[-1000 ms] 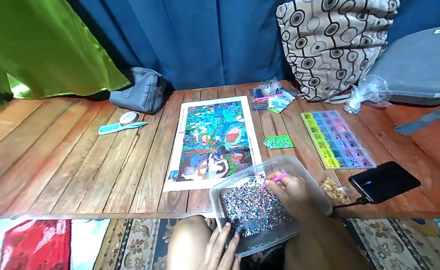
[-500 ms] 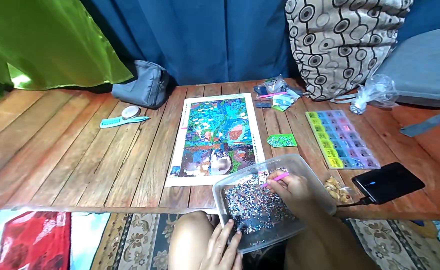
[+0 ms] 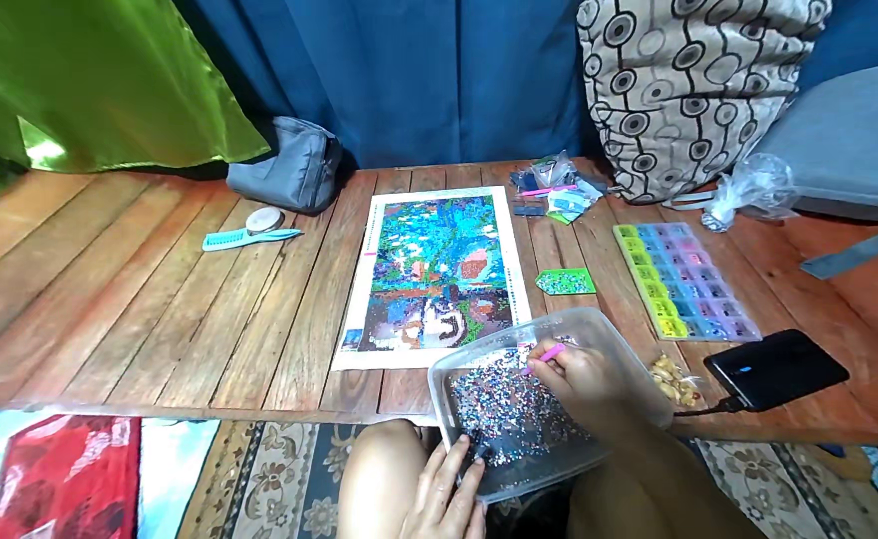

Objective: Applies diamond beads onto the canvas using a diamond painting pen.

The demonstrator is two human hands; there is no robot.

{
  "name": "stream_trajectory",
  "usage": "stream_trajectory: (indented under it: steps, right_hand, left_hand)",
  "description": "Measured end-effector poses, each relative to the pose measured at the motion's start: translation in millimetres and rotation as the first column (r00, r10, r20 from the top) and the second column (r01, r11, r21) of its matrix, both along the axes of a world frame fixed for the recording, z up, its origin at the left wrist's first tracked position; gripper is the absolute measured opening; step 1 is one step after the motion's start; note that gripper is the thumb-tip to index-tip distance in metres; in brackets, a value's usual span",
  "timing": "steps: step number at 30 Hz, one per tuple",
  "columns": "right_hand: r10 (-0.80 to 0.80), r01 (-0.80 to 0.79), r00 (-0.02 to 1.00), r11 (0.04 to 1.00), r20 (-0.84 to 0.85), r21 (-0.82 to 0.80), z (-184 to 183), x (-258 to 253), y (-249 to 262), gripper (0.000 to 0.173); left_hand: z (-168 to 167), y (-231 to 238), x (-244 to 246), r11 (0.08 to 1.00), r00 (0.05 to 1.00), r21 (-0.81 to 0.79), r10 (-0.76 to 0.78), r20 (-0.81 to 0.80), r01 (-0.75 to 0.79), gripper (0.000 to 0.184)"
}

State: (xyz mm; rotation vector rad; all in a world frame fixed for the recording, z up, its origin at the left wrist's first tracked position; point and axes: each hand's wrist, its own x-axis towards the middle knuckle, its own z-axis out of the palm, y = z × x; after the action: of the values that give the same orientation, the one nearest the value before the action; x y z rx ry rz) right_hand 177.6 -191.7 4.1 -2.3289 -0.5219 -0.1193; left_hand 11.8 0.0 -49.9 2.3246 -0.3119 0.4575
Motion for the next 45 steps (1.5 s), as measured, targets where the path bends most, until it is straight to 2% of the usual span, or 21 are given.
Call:
stream_trajectory:
  steps: [6, 11, 26, 38, 41, 45]
  right_hand:
    - [0.053, -0.056, 0.998, 0.989, -0.022, -0.137, 9, 2, 9, 0.008]
    - [0.083, -0.088, 0.996, 0.979, -0.037, -0.185, 11, 5, 13, 0.01]
    - [0.033, -0.051, 0.994, 0.982, -0.1, -0.182, 6, 9, 16, 0.016]
    - [0.012, -0.004, 0.999, 0.987, 0.05, -0.159, -2, 8, 9, 0.013]
    - [-0.034, 0.029, 0.998, 0.995, -0.048, -0.096, 2, 10, 2, 0.014]
    - [-0.067, 0.118, 0.947, 0.982, -0.313, 0.146, 8, 14, -8, 0.015]
  left_hand:
    - [6, -2, 0, 1.0, 0.999, -0.016, -0.007, -0.036, 0.006, 0.028]
    - [11, -3, 1, 0.999, 0.999, -0.036, -0.009, -0.048, 0.008, 0.028]
    - [10, -4, 1, 0.999, 0.999, -0.05, -0.014, -0.037, 0.013, 0.03]
    - [9, -4, 1, 0.998, 0.999, -0.058, -0.015, -0.035, 0.013, 0.029]
    - [9, -4, 1, 0.999, 0.999, -0.049, -0.018, -0.034, 0.016, 0.029]
    - [8, -4, 1, 0.999, 0.999, -0.051, -0.019, -0.034, 0.017, 0.029]
